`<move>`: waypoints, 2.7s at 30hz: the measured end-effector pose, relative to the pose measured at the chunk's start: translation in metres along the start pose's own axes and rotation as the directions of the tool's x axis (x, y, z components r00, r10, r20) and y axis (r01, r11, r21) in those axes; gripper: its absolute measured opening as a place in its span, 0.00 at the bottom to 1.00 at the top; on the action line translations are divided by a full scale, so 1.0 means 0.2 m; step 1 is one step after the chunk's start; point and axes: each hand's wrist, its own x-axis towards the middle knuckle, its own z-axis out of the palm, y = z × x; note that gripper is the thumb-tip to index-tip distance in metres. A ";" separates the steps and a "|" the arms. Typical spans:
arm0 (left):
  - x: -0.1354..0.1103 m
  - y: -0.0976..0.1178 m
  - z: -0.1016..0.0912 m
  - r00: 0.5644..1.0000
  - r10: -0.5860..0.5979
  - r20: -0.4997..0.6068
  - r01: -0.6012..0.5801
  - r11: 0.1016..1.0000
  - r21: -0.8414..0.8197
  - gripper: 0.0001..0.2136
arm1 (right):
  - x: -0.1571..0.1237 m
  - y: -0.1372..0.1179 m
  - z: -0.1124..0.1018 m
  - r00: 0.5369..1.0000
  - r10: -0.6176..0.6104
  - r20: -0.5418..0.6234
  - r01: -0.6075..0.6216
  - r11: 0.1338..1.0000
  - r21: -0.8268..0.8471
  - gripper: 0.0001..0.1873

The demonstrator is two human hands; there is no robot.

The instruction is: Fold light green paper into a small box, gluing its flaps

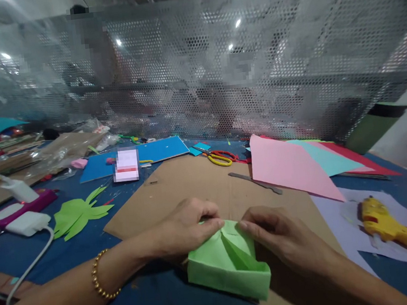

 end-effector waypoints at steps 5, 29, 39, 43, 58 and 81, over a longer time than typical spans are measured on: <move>0.00 0.00 0.02 0.999 0.000 0.054 0.004 0.997 -0.082 0.12 | 0.01 0.01 0.02 0.996 -0.048 0.071 0.045 0.998 0.041 0.22; -0.03 -0.01 -0.10 0.988 -0.155 0.019 0.120 0.674 -0.729 0.40 | 0.01 0.03 -0.06 0.992 0.019 -0.125 0.007 0.980 0.201 0.24; -0.01 -0.02 0.03 0.994 -0.032 0.104 0.103 0.573 -0.813 0.23 | 0.00 0.03 -0.05 0.987 0.078 -0.142 -0.017 0.923 0.384 0.24; -0.01 -0.04 0.04 0.987 -0.121 0.107 0.159 0.606 -0.779 0.20 | -0.01 0.01 -0.05 0.992 0.070 -0.108 -0.022 0.920 0.391 0.23; 0.02 -0.04 0.03 0.951 -0.285 -0.124 0.061 0.563 -0.824 0.26 | 0.04 0.02 -0.01 0.994 0.079 -0.074 -0.003 0.706 0.708 0.25; 0.03 -0.02 0.06 0.962 -0.255 -0.095 0.021 0.419 -0.908 0.23 | 0.02 0.00 0.06 0.972 0.229 -0.059 -0.068 0.511 0.857 0.15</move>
